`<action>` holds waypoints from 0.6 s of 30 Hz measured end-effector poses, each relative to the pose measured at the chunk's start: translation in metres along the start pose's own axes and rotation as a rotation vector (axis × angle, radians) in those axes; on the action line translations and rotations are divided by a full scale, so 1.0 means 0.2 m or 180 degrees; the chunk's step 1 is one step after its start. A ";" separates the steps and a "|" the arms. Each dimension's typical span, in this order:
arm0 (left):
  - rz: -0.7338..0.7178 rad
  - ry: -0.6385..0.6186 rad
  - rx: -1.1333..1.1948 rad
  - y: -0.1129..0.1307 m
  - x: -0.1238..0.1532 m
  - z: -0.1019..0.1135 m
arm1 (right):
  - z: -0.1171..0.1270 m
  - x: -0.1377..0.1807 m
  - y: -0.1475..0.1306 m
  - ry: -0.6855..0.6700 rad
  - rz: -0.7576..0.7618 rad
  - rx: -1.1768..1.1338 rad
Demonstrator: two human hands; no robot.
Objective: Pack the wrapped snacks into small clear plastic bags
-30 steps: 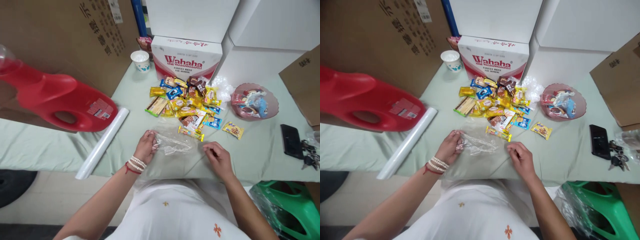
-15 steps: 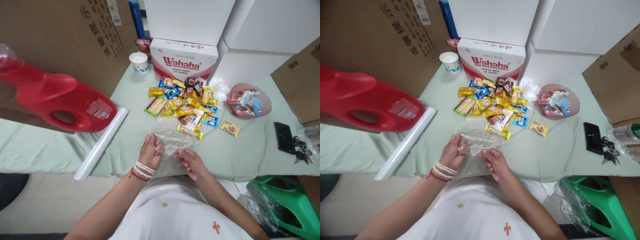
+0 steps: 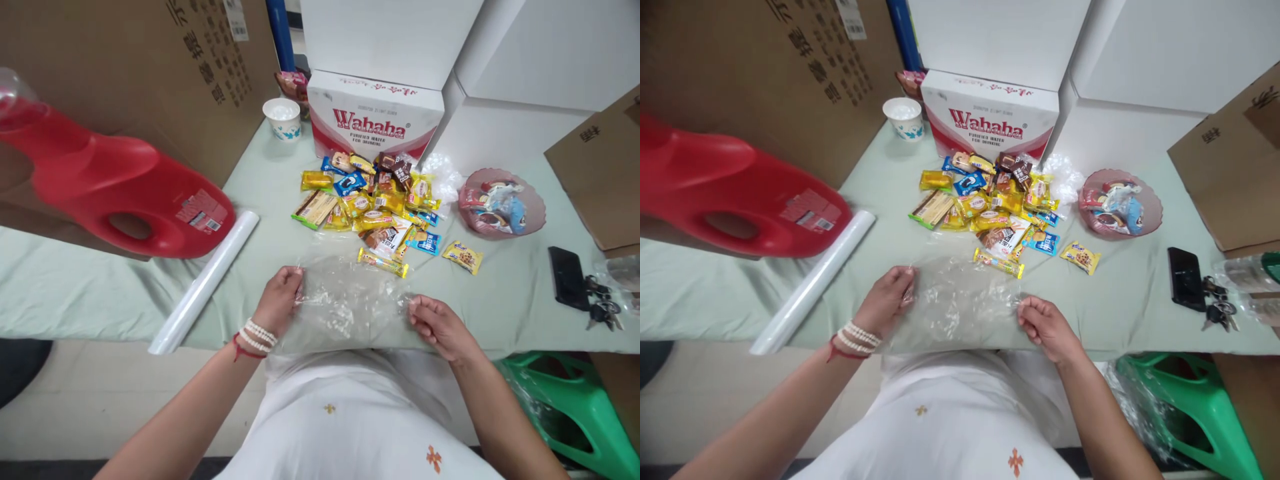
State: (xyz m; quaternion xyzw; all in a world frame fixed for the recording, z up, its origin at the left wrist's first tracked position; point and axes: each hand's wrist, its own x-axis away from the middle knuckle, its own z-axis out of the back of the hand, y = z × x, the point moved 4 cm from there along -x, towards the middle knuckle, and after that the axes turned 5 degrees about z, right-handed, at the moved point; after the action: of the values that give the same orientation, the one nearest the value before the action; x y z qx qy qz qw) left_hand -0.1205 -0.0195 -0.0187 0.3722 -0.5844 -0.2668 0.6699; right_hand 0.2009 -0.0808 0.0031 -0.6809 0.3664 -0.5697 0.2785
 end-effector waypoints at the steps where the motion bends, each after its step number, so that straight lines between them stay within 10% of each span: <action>1: -0.0278 0.0298 -0.0324 0.02 0.01 0.05 | 0.02 0.01 0.01 0.0004 0.0050 0.0162; 6: -0.2626 0.1796 -0.2159 0.24 0.24 0.09 | 0.02 0.04 0.06 -0.0108 0.0223 0.0777; 12: -0.3415 -0.0139 -0.4251 0.13 0.18 -0.22 | 0.10 0.09 0.11 -0.0070 0.0314 0.1429; 18: -0.3233 -0.0396 -0.4643 -0.11 0.03 -0.15 | 0.40 0.17 0.01 0.0048 0.0420 0.2147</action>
State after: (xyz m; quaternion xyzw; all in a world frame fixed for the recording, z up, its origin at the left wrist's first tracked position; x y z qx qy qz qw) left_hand -0.0881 -0.0313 -0.0355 0.0522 -0.0690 -0.8569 0.5081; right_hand 0.2812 -0.1133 0.0061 -0.5210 0.2027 -0.6446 0.5215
